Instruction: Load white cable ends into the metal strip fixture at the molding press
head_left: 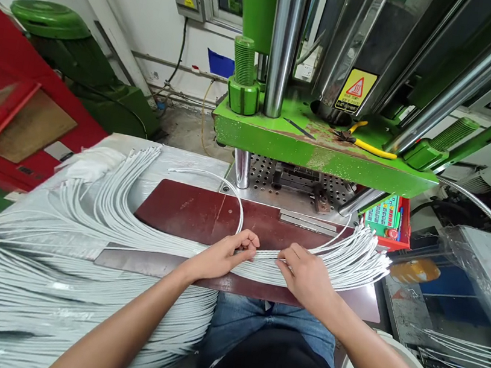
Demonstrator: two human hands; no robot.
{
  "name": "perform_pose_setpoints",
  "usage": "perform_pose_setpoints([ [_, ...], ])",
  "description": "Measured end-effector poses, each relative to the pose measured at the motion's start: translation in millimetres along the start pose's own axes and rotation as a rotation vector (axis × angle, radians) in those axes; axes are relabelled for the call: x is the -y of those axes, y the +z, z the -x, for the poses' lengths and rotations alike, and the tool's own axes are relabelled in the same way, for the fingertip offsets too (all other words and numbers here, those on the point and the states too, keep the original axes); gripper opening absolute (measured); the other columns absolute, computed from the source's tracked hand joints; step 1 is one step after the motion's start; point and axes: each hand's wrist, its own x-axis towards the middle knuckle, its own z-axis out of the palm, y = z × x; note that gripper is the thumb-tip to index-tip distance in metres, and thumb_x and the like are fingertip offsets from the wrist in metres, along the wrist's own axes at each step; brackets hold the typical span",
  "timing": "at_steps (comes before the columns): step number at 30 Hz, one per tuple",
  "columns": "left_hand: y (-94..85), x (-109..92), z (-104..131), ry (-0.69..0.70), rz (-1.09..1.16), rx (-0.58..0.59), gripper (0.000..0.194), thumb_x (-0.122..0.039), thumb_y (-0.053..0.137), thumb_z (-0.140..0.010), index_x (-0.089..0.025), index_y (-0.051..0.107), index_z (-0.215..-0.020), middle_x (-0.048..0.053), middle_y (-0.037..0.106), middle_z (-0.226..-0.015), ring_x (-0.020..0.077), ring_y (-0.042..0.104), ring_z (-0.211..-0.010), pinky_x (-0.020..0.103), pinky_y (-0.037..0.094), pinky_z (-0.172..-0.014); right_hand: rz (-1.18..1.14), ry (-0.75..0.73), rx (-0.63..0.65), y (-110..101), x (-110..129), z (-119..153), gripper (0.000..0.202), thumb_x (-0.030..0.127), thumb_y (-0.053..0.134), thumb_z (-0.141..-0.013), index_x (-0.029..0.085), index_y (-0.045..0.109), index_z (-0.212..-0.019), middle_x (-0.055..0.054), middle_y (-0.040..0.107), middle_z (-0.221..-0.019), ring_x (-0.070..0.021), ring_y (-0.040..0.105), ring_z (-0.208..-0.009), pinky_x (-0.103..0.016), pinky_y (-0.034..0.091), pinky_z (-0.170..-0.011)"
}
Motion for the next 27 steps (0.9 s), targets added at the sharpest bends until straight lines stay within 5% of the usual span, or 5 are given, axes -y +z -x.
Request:
perform_pose_setpoints([
  [3, 2.7, 6, -3, -0.004, 0.095, -0.036, 0.017, -0.03, 0.05, -0.087, -0.02, 0.051, -0.101, -0.001, 0.058, -0.075, 0.0145, 0.054, -0.075, 0.028, 0.04, -0.072, 0.041, -0.042, -0.054, -2, 4, -4, 0.013, 0.028, 0.052, -0.09, 0.017, 0.059, -0.089, -0.006, 0.057, -0.087, -0.0201, 0.049, -0.083, -0.031, 0.038, -0.07],
  [17, 4.4, 10, -5, 0.016, 0.117, -0.081, 0.027, -0.026, 0.06, -0.081, -0.018, 0.048, -0.104, -0.002, 0.055, -0.074, 0.0121, 0.048, -0.069, 0.028, 0.04, -0.069, 0.014, -0.093, 0.071, 3, 11, -14, 0.026, 0.033, 0.043, -0.095, 0.015, 0.061, -0.089, -0.008, 0.058, -0.085, -0.0215, 0.048, -0.084, -0.035, 0.038, -0.076],
  [22, 4.6, 9, -3, 0.032, 0.064, -0.095, 0.028, -0.028, 0.058, -0.083, -0.019, 0.047, -0.107, -0.002, 0.053, -0.074, 0.0128, 0.05, -0.073, 0.028, 0.041, -0.071, -0.127, 0.046, 0.042, 16, 16, -25, 0.04, 0.043, 0.042, -0.093, 0.016, 0.066, -0.076, -0.008, 0.06, -0.078, -0.0194, 0.05, -0.079, -0.032, 0.039, -0.073],
  [27, 4.6, 8, -1, 0.011, 0.025, -0.107, 0.029, -0.029, 0.059, -0.083, -0.02, 0.046, -0.108, -0.002, 0.054, -0.076, 0.0134, 0.052, -0.074, 0.028, 0.042, -0.071, -0.37, 0.147, 0.052, 21, 12, -30, 0.029, 0.038, 0.056, -0.088, 0.016, 0.064, -0.07, -0.003, 0.06, -0.073, -0.0159, 0.05, -0.076, -0.028, 0.039, -0.07],
])
